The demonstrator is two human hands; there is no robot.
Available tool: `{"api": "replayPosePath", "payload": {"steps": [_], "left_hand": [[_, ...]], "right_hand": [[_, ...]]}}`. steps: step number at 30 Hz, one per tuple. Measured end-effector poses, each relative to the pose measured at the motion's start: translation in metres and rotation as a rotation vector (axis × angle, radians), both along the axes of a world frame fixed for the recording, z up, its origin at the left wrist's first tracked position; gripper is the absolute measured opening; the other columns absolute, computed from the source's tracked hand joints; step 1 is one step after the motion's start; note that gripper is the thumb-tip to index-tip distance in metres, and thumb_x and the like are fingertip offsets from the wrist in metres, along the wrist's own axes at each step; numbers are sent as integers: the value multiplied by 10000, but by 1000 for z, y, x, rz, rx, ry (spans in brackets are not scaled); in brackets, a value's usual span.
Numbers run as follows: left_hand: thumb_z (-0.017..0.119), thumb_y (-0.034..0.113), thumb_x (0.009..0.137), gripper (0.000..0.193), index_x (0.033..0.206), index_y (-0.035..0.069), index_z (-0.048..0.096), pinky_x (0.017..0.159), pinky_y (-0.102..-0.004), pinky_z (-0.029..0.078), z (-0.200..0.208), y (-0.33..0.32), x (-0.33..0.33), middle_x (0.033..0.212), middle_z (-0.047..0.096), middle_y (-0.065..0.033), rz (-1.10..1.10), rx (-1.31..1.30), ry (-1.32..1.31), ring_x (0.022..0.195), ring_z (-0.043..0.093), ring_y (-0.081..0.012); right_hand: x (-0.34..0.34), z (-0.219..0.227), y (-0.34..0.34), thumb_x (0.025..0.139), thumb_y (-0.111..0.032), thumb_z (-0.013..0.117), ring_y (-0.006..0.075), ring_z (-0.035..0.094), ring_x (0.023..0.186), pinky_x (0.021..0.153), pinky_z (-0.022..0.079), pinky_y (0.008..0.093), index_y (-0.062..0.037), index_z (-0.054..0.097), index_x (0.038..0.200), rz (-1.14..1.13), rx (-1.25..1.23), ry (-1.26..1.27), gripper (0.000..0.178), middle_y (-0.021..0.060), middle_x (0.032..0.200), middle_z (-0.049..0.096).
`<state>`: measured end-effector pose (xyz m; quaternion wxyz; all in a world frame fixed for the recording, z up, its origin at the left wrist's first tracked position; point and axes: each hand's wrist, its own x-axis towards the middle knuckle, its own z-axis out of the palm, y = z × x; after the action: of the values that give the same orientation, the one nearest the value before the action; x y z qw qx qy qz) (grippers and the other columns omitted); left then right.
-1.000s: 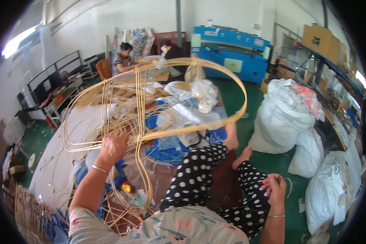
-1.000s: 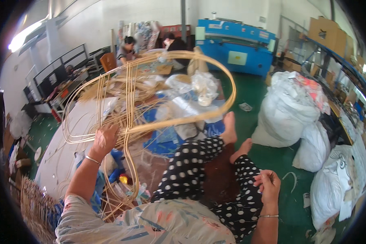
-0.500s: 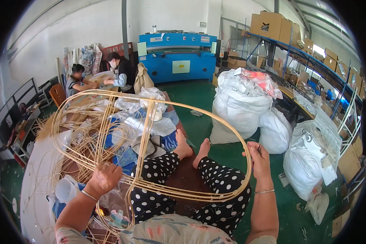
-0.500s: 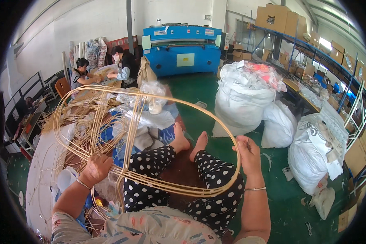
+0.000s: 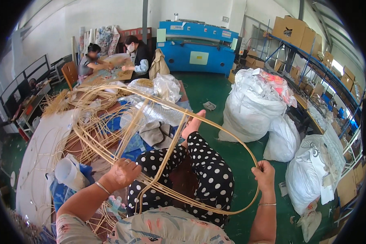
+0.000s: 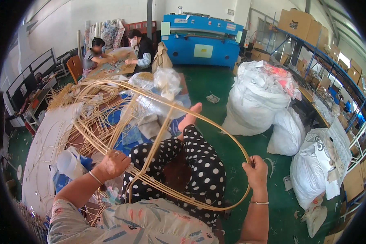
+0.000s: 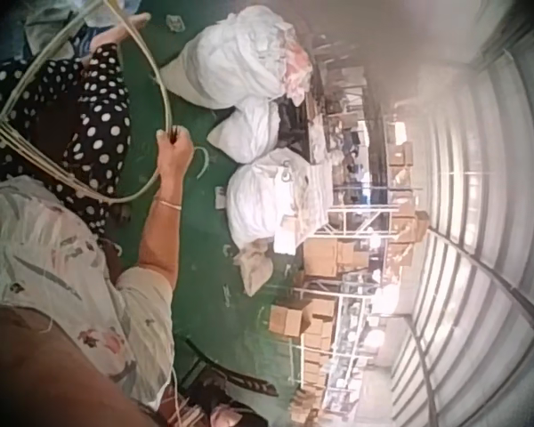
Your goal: The person sits on the floor in a workshop and weaves thin bamboo strips into a basket frame. They use a small tool to thread the strips through the structure and tie them with string. The person occasionally picks up new strips from a pile on the table and continues the weaving process.
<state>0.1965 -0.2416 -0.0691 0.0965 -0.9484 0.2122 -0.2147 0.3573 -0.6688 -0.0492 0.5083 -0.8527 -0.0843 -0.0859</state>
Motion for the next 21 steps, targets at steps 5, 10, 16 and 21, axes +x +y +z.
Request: {"api": "replayPosePath", "payload": {"steps": [5, 10, 16, 21], "left_hand": [[572, 99, 652, 112, 738, 67, 509, 559, -330, 422, -37, -4, 11, 620, 476, -45, -4, -143, 117, 598, 525, -217], [592, 101, 634, 172, 780, 59, 512, 658, -362, 423, -50, -11, 7, 703, 485, -66, 28, -270, 275, 715, 532, -238], [677, 125, 575, 484, 1014, 17, 503, 839, -400, 394, -31, 24, -41, 1001, 531, -181, 378, -548, 11, 957, 501, -328], [647, 173, 700, 448, 1066, -18, 472, 655, -374, 484, -79, 43, -109, 909, 579, -160, 1030, -1048, 298, 774, 587, -285]], "right_hand": [[-6, -42, 0, 705, -41, 584, 54, 399, 470, 408, 331, 206, -15, 477, 698, -112, 76, 120, 110, -11, 576, 445], [-9, -76, -7, 712, -47, 580, 45, 401, 480, 400, 327, 198, -26, 485, 712, -124, 44, 246, 97, -15, 576, 446], [-11, -93, -9, 722, -53, 569, 41, 411, 482, 399, 324, 187, -40, 499, 728, -160, 57, 317, 71, -20, 579, 456], [-6, -106, -5, 729, -64, 567, 38, 411, 475, 396, 321, 174, -44, 509, 740, -159, 48, 352, 62, -21, 586, 464]]}}
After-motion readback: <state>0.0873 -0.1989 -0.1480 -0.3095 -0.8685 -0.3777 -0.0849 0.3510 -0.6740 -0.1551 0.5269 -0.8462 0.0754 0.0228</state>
